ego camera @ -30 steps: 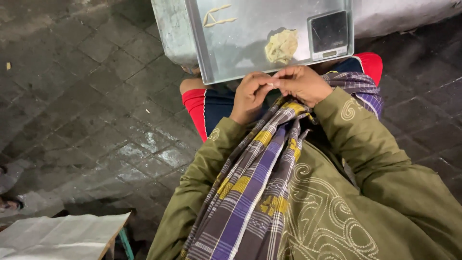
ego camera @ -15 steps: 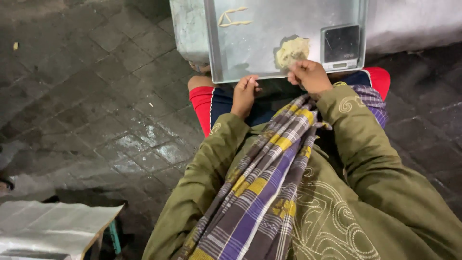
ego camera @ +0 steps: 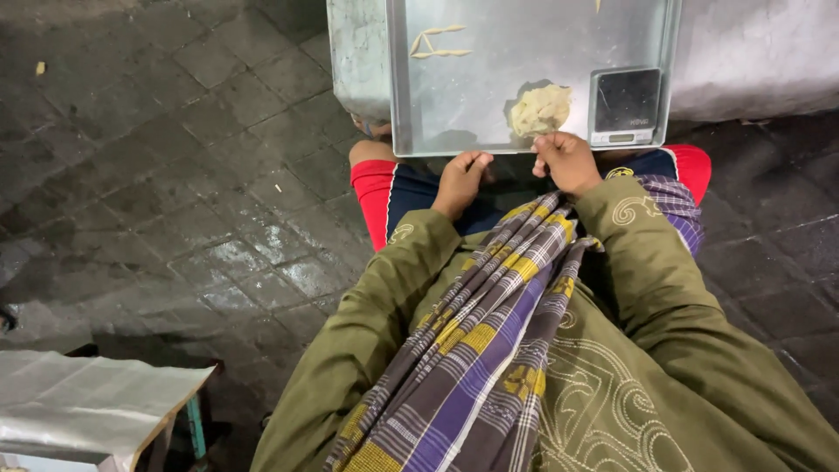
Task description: Creating decorative patterns on a tray by rolling small pieces of dough into thin strands and arranging them into shapes.
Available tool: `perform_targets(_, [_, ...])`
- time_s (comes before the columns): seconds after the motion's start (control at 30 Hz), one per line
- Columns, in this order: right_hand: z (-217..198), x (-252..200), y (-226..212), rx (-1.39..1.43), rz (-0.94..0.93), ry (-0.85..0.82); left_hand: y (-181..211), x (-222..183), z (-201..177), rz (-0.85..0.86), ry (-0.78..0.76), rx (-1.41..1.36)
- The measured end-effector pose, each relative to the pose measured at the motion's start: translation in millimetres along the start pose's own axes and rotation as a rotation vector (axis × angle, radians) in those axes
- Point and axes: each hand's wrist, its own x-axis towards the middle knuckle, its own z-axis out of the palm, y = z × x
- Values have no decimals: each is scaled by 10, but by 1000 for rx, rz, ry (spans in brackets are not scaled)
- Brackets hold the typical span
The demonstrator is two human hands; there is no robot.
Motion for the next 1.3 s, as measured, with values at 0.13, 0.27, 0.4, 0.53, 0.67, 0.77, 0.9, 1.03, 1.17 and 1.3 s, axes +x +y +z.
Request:
perform_targets(0.13, [-14, 8, 19, -93, -2, 7, -13, -3, 7, 32, -20, 1])
perform_targets(0.27, [113, -114, -243, -101, -26, 12, 50, -23, -11, 79, 25, 61])
perform_targets(0.4, [145, -132, -268, -66, -3, 5, 78, -75, 13, 56, -19, 19])
perform_targets(0.53, [244, -52, -518, -333, -102, -6, -80, 8, 37, 67, -31, 18])
perform_targets(0.67, [398, 477, -619, -567, -193, 48, -387, 152, 121, 20, -64, -16])
perform_targets(0.77, [589, 873, -1043, -632, -291, -28, 59, -31, -51, 69, -92, -67])
perform_targets(0.9, [763, 1624, -1044, -687, -288, -89, -43, 1, -138, -51, -103, -136])
perform_targets(1.03, [996, 2093, -1173, -1036, -62, -147, 9, 14, -208, -89, -67, -96])
perform_targets(1.17, [1144, 2251, -1229, -1207, -27, -184, 242, -25, -272, -201, -113, -107])
perform_targets(1.3, [1182, 2280, -1249, -1211, -15, -199, 137, 46, -257, -137, -146, -114])
